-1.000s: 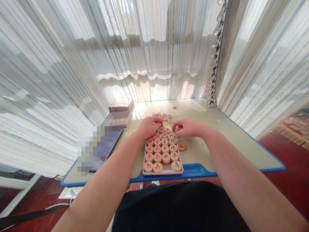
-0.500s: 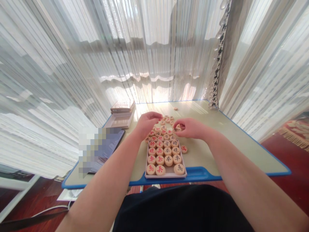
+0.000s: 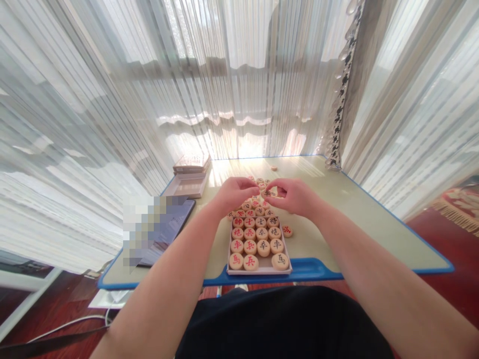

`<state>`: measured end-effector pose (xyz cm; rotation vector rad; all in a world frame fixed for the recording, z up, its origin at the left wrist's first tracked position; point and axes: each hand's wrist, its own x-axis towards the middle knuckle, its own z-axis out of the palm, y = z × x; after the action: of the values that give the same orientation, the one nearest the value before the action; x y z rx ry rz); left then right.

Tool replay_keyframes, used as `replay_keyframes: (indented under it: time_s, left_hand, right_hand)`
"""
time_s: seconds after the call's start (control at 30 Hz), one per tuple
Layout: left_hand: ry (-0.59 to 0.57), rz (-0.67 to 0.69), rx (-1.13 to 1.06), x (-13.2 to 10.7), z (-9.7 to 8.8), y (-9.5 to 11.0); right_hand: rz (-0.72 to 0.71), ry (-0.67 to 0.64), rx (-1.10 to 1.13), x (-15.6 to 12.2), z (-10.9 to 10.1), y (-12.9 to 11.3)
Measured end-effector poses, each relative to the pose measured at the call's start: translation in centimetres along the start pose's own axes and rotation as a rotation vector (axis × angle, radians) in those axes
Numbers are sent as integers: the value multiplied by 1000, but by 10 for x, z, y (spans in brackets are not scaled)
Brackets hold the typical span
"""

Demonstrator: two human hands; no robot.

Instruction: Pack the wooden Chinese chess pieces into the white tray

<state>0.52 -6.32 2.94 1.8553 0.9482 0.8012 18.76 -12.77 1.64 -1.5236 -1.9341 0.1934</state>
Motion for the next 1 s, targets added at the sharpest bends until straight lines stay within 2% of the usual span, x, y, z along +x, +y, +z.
replay_keyframes:
  time_s: [0.27,0.63,0.8,1.0]
  left_hand:
    - [-153,-11,-45,0,-3,-2]
    - [-190,-17,-83,0,-2,-4]
    - [-164,-8,-152,1,0,-3]
    - [-159,-24,-124,-2,2,1]
  right_hand:
    - [-32,47,40,-1,2,0]
    - [-41,47,68,-3,2,-2]
    - [-40,38,50,-3,1,-3]
    - [-49,34,16,-3,3,-3]
